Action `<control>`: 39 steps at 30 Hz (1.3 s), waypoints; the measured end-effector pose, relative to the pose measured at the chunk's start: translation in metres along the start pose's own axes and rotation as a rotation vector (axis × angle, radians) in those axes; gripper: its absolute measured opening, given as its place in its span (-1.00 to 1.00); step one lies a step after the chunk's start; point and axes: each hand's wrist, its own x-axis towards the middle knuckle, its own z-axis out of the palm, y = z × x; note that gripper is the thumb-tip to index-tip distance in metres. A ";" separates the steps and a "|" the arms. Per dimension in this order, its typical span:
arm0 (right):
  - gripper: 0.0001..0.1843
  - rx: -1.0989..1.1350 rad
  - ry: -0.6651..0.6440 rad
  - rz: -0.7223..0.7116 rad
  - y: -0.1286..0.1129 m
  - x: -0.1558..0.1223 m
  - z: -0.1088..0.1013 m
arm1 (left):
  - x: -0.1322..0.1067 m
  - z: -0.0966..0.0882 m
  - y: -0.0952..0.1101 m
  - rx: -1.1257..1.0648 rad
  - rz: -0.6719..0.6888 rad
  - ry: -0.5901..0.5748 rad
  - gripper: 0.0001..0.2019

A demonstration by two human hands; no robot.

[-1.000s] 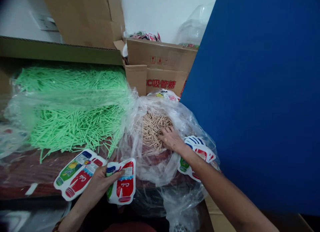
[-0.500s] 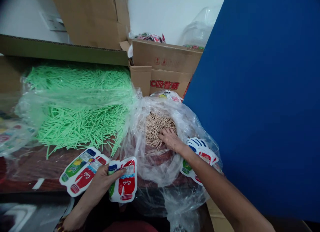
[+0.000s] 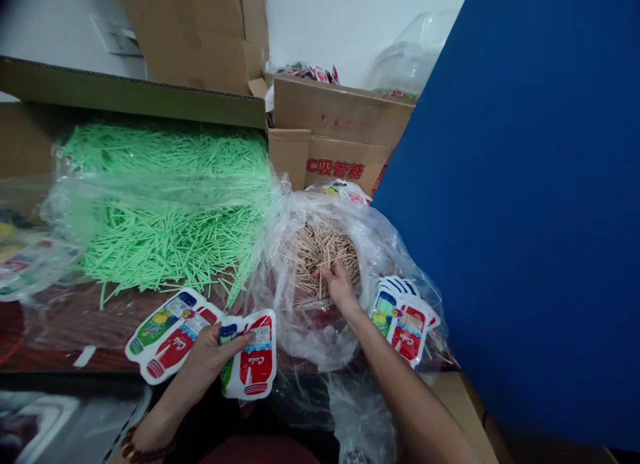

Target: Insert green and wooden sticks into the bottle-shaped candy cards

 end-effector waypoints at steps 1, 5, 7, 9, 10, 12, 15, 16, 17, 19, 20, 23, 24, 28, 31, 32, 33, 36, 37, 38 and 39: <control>-0.59 0.054 0.032 0.017 0.002 -0.003 0.006 | 0.000 0.000 0.001 -0.002 0.000 -0.004 -0.71; -0.50 0.303 0.174 0.080 0.002 -0.012 0.020 | -0.002 0.002 0.004 0.018 0.009 0.006 -0.73; -0.48 0.358 0.190 0.091 0.000 -0.015 0.021 | -0.002 0.002 0.005 0.031 0.014 0.020 -0.73; -0.48 0.399 0.204 0.092 0.000 -0.016 0.020 | -0.001 0.002 0.005 0.036 0.022 0.025 -0.74; -0.50 0.409 0.210 0.093 0.000 -0.017 0.019 | -0.001 0.003 0.004 0.036 0.029 0.021 -0.75; -0.57 0.411 0.215 0.103 0.004 -0.019 0.019 | -0.001 0.003 0.003 0.037 0.045 0.010 -0.76; -0.62 0.405 0.211 0.124 0.012 -0.024 0.023 | 0.000 0.003 0.001 0.027 0.052 -0.005 -0.78; -0.63 0.409 0.206 0.124 0.013 -0.026 0.025 | -0.001 0.002 0.000 0.025 0.049 -0.002 -0.78; -0.65 0.414 0.198 0.121 0.013 -0.028 0.026 | -0.001 0.002 -0.001 0.024 0.044 0.001 -0.78; -0.69 0.424 0.183 0.109 0.010 -0.030 0.027 | -0.001 0.001 -0.002 0.021 0.037 0.002 -0.77; -0.71 0.427 0.181 0.100 0.007 -0.030 0.026 | -0.001 0.000 -0.002 0.020 0.035 0.001 -0.77; -0.74 0.425 0.206 0.056 -0.002 -0.029 0.021 | -0.001 0.000 -0.003 0.026 0.049 -0.007 -0.77; -0.75 0.414 0.212 0.033 -0.003 -0.028 0.020 | 0.000 0.000 -0.003 0.031 0.056 -0.007 -0.77; -0.76 0.329 0.174 -0.019 0.005 -0.032 0.021 | 0.000 0.002 -0.002 0.046 0.082 0.005 -0.78; -0.76 0.308 0.157 0.011 0.016 -0.035 0.027 | -0.002 0.003 0.000 0.037 0.060 -0.004 -0.78; -0.77 0.306 0.154 0.018 0.018 -0.036 0.028 | -0.002 0.003 0.001 0.034 0.051 0.000 -0.77; -0.78 0.305 0.150 0.020 0.018 -0.036 0.028 | -0.002 0.003 0.001 0.032 0.044 0.008 -0.77; -0.74 0.303 0.141 0.009 0.014 -0.035 0.028 | -0.003 0.003 0.002 0.029 0.053 0.023 -0.77; -0.71 0.286 0.134 0.004 0.012 -0.035 0.028 | -0.002 0.003 0.002 0.025 0.056 0.020 -0.77; -0.66 0.259 0.127 0.001 0.010 -0.036 0.028 | -0.002 0.003 0.002 0.020 0.056 0.014 -0.77; -0.63 0.226 0.124 -0.002 0.008 -0.037 0.028 | -0.002 0.004 0.002 0.015 0.055 0.006 -0.77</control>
